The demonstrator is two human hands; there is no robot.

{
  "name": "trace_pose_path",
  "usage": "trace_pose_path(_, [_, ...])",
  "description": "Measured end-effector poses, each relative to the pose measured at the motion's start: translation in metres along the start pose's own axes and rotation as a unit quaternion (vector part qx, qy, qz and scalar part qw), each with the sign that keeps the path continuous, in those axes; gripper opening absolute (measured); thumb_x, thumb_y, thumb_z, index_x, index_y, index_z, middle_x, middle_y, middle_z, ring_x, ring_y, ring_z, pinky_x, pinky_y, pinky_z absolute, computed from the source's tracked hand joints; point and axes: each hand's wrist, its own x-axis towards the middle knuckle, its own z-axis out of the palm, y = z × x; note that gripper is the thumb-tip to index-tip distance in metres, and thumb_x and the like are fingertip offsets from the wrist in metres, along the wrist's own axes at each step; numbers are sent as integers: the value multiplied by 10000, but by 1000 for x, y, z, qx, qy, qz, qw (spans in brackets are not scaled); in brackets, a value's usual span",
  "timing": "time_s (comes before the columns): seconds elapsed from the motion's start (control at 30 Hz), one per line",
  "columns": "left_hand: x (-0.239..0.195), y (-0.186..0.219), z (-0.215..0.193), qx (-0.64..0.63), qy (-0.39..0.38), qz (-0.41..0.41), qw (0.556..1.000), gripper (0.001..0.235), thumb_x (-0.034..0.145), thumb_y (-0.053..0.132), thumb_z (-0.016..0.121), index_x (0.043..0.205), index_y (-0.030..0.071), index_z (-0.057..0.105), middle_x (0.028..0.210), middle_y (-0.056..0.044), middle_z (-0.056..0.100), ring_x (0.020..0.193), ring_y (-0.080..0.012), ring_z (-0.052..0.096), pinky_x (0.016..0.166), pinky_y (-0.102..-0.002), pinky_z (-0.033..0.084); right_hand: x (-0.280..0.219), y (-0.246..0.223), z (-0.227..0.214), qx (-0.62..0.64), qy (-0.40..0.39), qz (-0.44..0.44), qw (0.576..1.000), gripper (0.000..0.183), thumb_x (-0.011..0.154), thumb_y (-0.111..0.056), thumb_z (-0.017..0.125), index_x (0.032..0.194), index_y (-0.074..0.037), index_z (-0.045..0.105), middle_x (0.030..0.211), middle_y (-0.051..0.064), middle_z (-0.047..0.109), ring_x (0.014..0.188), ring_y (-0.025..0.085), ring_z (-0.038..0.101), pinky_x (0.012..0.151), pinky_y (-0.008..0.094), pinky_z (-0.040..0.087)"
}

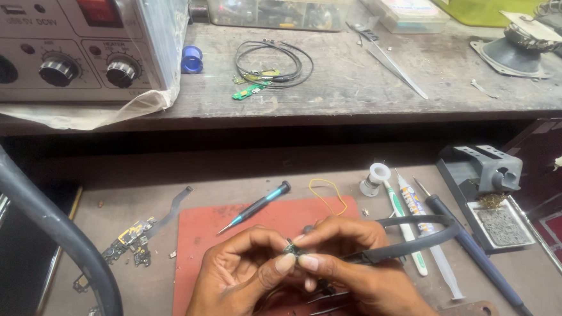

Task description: The person is repairing a small electronic component, likely a USB connector, by soldering wires to its terminals. They use a soldering iron to apply heat and solder, then wrap the connection with electrical tape for insulation. The task involves precise hand movements to manipulate the small wires and component.

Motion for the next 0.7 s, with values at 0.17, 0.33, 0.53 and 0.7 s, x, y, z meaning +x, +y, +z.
trace_pose_path(0.17, [0, -1, 0, -7, 8, 3, 1000, 132, 922, 13, 693, 1022, -67, 663, 898, -171, 734, 862, -260, 763, 830, -407, 648, 0, -1, 2, 11, 2, 7, 1000, 199, 839, -24, 771, 1027, 37, 751, 861, 130, 774, 709, 158, 694, 627, 315, 588])
trace_pose_path(0.33, [0, -2, 1, 1, 12, 6, 1000, 136, 927, 14, 690, 1026, -74, 658, 897, -171, 731, 860, -254, 761, 831, -395, 645, -1, -2, 2, -5, -3, -4, 1000, 193, 849, -38, 767, 1031, 28, 755, 835, 107, 764, 692, 132, 677, 575, 261, 524])
trace_pose_path(0.53, [0, 1, 4, 12, 11, 34, 999, 150, 936, 22, 672, 1047, -72, 635, 926, -171, 717, 869, -256, 764, 825, -407, 654, 1, -6, 1, -36, 14, -9, 999, 212, 844, -48, 775, 1047, 15, 770, 781, 82, 742, 645, 93, 630, 468, 199, 391])
trace_pose_path(0.7, [-1, 5, 9, 34, 24, 66, 997, 139, 946, 28, 647, 1052, -57, 617, 943, -175, 717, 871, -251, 766, 831, -398, 659, 0, -12, 3, -36, 19, -9, 999, 239, 841, -48, 751, 1069, 22, 768, 798, 88, 747, 709, 111, 679, 491, 202, 454])
